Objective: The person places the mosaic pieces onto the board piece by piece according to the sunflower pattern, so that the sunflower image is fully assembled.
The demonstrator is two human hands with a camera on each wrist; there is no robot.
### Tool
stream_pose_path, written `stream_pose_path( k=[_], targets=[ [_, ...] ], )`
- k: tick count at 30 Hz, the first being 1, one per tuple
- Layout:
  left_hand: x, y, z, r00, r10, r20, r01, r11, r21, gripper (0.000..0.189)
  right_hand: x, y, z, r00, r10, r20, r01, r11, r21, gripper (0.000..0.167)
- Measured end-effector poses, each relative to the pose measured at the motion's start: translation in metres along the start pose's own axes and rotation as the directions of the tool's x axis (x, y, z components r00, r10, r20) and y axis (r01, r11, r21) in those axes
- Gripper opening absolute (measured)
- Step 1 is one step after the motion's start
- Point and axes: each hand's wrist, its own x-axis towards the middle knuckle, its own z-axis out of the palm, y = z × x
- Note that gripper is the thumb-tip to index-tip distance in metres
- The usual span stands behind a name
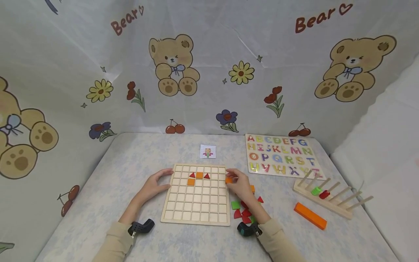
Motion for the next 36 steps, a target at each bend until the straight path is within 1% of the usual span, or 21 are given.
stream_pose_path(
  k=[6,10,12,15,18,24,33,36],
  targets=[
    [0.0,-0.002,0.0,1.0,0.015,0.004,-0.015,1.0,0.006,0.063,0.002,-0.011,0.011,0.999,-0.024,0.037,0.022,0.999,0.043,0.045],
    [0.0,-0.001,-0.001,1.0,0.017,0.007,-0.017,1.0,-0.003,0.062,0.006,-0.019,0.023,0.998,-0.028,0.063,0.025,0.998,0.062,0.046],
    [-0.001,0.0,-0.001,1.0,0.016,0.007,-0.016,1.0,-0.007,0.062,0.009,-0.022,0.028,0.996,-0.051,0.079,0.045,0.996,0.073,0.046],
    [-0.001,0.002,-0.001,1.0,0.018,0.003,-0.018,1.0,-0.009,0.063,0.014,-0.026,0.037,0.99,-0.104,0.097,0.096,0.992,0.082,0.045],
    [-0.001,0.003,0.0,1.0,0.011,0.0,-0.011,1.0,-0.014,0.063,0.017,-0.031,0.046,0.984,-0.13,0.12,0.121,0.99,0.077,0.044],
    [-0.001,0.002,0.0,1.0,-0.003,0.003,0.003,1.0,-0.031,0.063,0.019,-0.039,0.062,0.975,-0.142,0.17,0.128,0.988,0.088,0.045],
    [-0.001,0.001,0.0,1.0,0.0,0.003,0.0,1.0,-0.03,0.063,0.019,-0.036,0.077,0.971,-0.146,0.191,0.131,0.987,0.091,0.041],
    [-0.001,0.003,0.0,1.0,-0.002,0.002,0.002,1.0,-0.029,0.063,0.018,-0.037,0.08,0.973,-0.129,0.192,0.115,0.99,0.081,0.042]
  ],
)
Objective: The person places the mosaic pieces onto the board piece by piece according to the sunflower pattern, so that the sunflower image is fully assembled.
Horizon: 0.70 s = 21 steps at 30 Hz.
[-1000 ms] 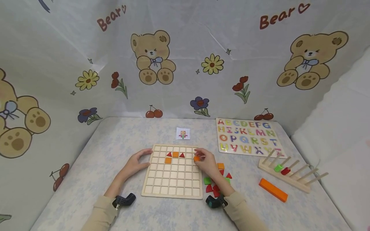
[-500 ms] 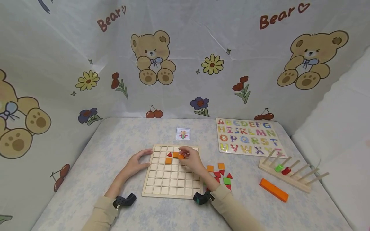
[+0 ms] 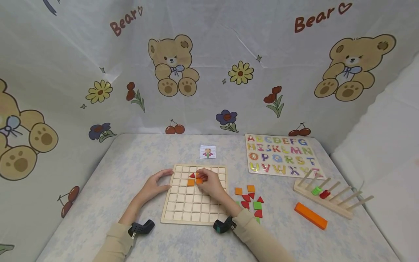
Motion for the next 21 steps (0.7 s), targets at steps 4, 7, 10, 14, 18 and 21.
stream_pose_path(
  k=[4,7,10,14,18,21],
  targets=[
    [-0.0005,0.001,-0.0001,1.0,-0.003,-0.001,0.003,1.0,-0.005,0.062,-0.0002,-0.0012,0.0014,1.0,0.012,-0.003,-0.012,1.0,-0.02,0.042],
    [-0.0006,0.0007,-0.0003,1.0,-0.003,0.0,0.003,1.0,-0.009,0.062,-0.0003,-0.0005,0.0019,1.0,0.008,-0.002,-0.008,1.0,-0.02,0.042],
    [-0.0006,0.0005,-0.0004,1.0,-0.001,0.001,0.001,1.0,-0.015,0.063,-0.0007,0.001,0.0024,1.0,-0.005,-0.002,0.005,1.0,-0.02,0.042],
    [-0.0005,0.0006,-0.0004,1.0,-0.002,0.002,0.002,1.0,-0.017,0.063,-0.001,0.0024,0.0032,1.0,-0.024,-0.007,0.024,0.999,-0.024,0.041],
    [-0.0004,0.0009,-0.0002,1.0,-0.009,0.002,0.009,1.0,-0.018,0.063,-0.0014,0.0024,0.0037,1.0,-0.019,-0.006,0.019,0.999,-0.034,0.039],
    [-0.0003,0.0009,0.0,1.0,-0.013,0.001,0.013,1.0,-0.017,0.063,-0.0015,0.0022,0.0037,1.0,-0.019,-0.006,0.018,0.999,-0.035,0.038]
  ],
)
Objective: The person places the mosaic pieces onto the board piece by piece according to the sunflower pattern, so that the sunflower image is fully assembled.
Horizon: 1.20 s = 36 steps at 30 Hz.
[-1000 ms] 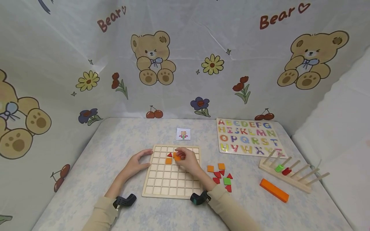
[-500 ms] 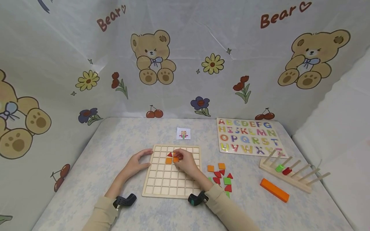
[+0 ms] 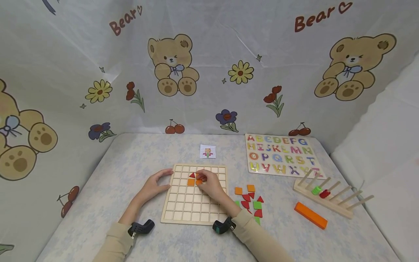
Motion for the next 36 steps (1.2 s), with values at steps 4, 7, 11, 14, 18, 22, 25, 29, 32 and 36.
stream_pose_path(
  k=[4,7,11,14,18,22,25,29,32,36],
  targets=[
    [0.0,0.0,0.0,1.0,0.001,-0.001,-0.001,1.0,0.002,0.063,0.0,0.0,-0.002,1.0,-0.001,-0.003,0.001,1.0,0.006,0.038],
    [0.0,0.0,0.001,1.0,0.004,0.0,-0.004,1.0,0.003,0.063,-0.001,-0.001,-0.006,1.0,0.004,-0.008,-0.003,1.0,0.016,0.038],
    [0.0,0.0,0.001,1.0,0.004,0.002,-0.004,1.0,0.009,0.063,-0.004,-0.001,-0.015,1.0,0.012,-0.016,-0.011,0.999,0.034,0.038],
    [0.0,0.0,0.0,1.0,0.007,0.0,-0.007,1.0,0.021,0.063,-0.007,0.0,-0.024,0.999,0.025,-0.028,-0.024,0.999,0.042,0.039],
    [0.0,0.0,-0.001,1.0,0.021,-0.001,-0.021,0.999,0.032,0.062,-0.011,0.002,-0.036,0.998,0.036,-0.055,-0.034,0.999,0.033,0.039],
    [0.0,0.0,-0.002,0.999,0.034,0.005,-0.034,0.999,0.034,0.062,-0.018,0.004,-0.049,0.996,0.056,-0.072,-0.055,0.998,0.011,0.039],
    [0.0,0.001,-0.003,0.999,0.035,0.006,-0.036,0.999,0.029,0.063,-0.026,0.01,-0.058,0.993,0.074,-0.089,-0.076,0.997,-0.022,0.037],
    [0.001,0.0,-0.002,0.999,0.04,0.007,-0.04,0.999,0.023,0.063,-0.037,0.021,-0.071,0.99,0.066,-0.121,-0.075,0.995,-0.07,0.037],
    [0.001,-0.001,-0.002,0.999,0.042,0.007,-0.043,0.999,0.028,0.063,-0.046,0.027,-0.079,0.988,0.073,-0.136,-0.086,0.992,-0.092,0.04],
    [0.001,-0.001,-0.001,1.0,0.025,0.009,-0.025,0.999,0.027,0.062,-0.057,0.032,-0.086,0.984,0.116,-0.137,-0.132,0.984,-0.117,0.043]
  ],
)
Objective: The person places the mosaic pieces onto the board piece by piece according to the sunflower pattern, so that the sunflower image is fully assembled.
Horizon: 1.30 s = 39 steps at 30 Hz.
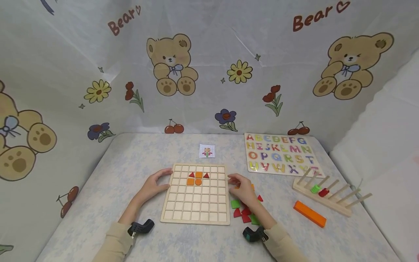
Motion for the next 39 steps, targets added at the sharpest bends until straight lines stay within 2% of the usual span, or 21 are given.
stream_pose_path(
  k=[9,21,32,39],
  targets=[
    [0.0,0.001,0.002,1.0,-0.023,-0.015,0.023,1.0,-0.006,0.061,-0.009,0.004,-0.007,0.997,0.076,0.024,-0.075,0.996,-0.041,0.053],
    [0.001,-0.001,0.003,1.0,-0.023,-0.02,0.023,1.0,-0.001,0.061,-0.012,0.012,-0.013,0.999,0.05,-0.007,-0.05,0.993,-0.105,0.053],
    [-0.001,-0.001,0.002,1.0,-0.022,-0.01,0.022,1.0,-0.017,0.061,-0.01,0.009,-0.009,0.999,0.039,-0.024,-0.04,0.998,-0.048,0.051],
    [0.0,0.001,0.002,0.999,-0.028,-0.016,0.028,0.999,-0.019,0.061,-0.002,-0.003,-0.002,1.0,-0.03,-0.009,0.03,1.0,0.003,0.048]
  ],
)
